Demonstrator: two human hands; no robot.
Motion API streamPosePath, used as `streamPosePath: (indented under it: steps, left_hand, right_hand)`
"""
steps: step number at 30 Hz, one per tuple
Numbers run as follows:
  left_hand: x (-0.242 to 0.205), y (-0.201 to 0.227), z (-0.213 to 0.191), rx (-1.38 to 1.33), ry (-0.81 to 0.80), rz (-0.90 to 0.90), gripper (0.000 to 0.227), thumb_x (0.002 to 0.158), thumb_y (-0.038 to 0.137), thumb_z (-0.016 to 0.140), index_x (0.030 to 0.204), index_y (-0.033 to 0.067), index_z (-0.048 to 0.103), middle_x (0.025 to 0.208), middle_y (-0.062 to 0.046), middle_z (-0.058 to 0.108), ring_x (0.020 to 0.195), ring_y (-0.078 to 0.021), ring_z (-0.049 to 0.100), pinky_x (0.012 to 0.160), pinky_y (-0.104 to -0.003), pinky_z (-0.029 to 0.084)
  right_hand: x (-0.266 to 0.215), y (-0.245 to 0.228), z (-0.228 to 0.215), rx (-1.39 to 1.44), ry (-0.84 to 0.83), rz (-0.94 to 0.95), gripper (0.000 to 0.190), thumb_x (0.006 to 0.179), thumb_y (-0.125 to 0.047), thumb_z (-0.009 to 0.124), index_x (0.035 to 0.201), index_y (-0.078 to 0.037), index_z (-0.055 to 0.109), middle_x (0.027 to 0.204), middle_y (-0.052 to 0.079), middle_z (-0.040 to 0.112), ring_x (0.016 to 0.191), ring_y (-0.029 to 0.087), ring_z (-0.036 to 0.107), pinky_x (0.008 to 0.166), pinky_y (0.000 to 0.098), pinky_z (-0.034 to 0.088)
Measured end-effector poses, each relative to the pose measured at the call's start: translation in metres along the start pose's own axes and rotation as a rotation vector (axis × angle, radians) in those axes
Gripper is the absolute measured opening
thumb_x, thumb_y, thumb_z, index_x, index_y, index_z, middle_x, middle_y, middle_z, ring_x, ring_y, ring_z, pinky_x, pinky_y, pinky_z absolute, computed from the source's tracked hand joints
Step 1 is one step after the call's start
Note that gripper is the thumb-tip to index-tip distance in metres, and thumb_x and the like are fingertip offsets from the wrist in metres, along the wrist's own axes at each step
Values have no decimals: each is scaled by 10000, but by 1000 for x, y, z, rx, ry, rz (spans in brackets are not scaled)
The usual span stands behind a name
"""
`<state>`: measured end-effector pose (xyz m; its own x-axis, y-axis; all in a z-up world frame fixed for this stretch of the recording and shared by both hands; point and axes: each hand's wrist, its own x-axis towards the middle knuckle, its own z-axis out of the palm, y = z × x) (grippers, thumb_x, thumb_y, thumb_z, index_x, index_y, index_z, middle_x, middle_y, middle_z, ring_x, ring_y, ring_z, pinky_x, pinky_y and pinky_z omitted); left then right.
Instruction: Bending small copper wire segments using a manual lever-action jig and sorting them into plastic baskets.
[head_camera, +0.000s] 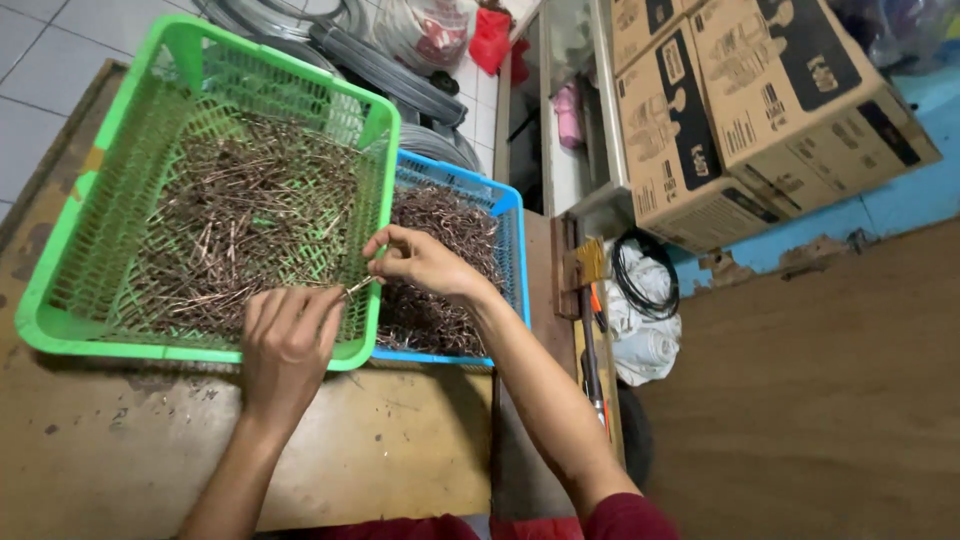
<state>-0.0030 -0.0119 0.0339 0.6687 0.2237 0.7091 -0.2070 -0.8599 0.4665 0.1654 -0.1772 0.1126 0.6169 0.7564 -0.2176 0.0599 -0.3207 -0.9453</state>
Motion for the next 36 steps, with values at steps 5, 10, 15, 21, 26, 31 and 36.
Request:
streamPosePath:
  steps: [5,10,15,21,26,31,36]
  left_hand:
    - [22,37,-7,-45,48,113,113,927,121,794,1026,147,744,887,-16,619,842,-223,651,851,-364,516]
    - [32,68,8,-125,-5,116,113,940,114,786,1035,123,726,905,-28,595,844,-250,625,786,-379,498]
    - [38,106,33,-206,-95,169,80,954,113,763,1026,122,730,926,-46,615,882,-276,641,796,-384,496]
    - [45,156,79,-195,-120,308,86,928,145,769,991,126,713,1091,-86,614,1101,-323,613,914,-427,486]
    - [50,196,121,-253,-177,316,92,911,121,782,971,97,715,1235,-131,605,1300,-382,560,1000,-468,464]
    - [57,219,174,-249,-223,345,91,880,111,814,936,99,743,1319,-134,633,1425,-397,514,1079,-492,442]
    - [66,234,225,-201,-322,304,128,899,120,780,953,7,755,1443,-174,622,1463,-398,450,1186,-540,384]
  right_hand:
    - [-41,3,-11,39,67,34,204,944,-122,721,1126,-34,691,872,48,721,851,118,691,837,263,508]
    - [-97,1,-21,-105,228,-77,214,939,-213,767,1110,-84,770,943,94,742,953,151,639,906,331,519]
    - [-137,38,-44,-159,449,-32,144,952,-236,749,1047,-134,785,820,39,768,824,100,642,774,278,529]
    - [-199,75,-75,-59,596,17,180,1005,-270,702,1083,-128,778,916,70,786,906,117,684,809,299,573]
    - [-286,72,-92,-400,827,242,374,1018,-429,639,1325,-217,658,1154,90,722,1131,277,683,958,429,535]
    - [-344,126,-89,-762,948,635,569,983,-511,633,1395,-133,529,1261,210,634,1245,441,582,1075,600,366]
    - [-361,213,-80,-783,923,476,450,1013,-417,561,1052,24,643,746,223,697,708,447,646,735,496,485]
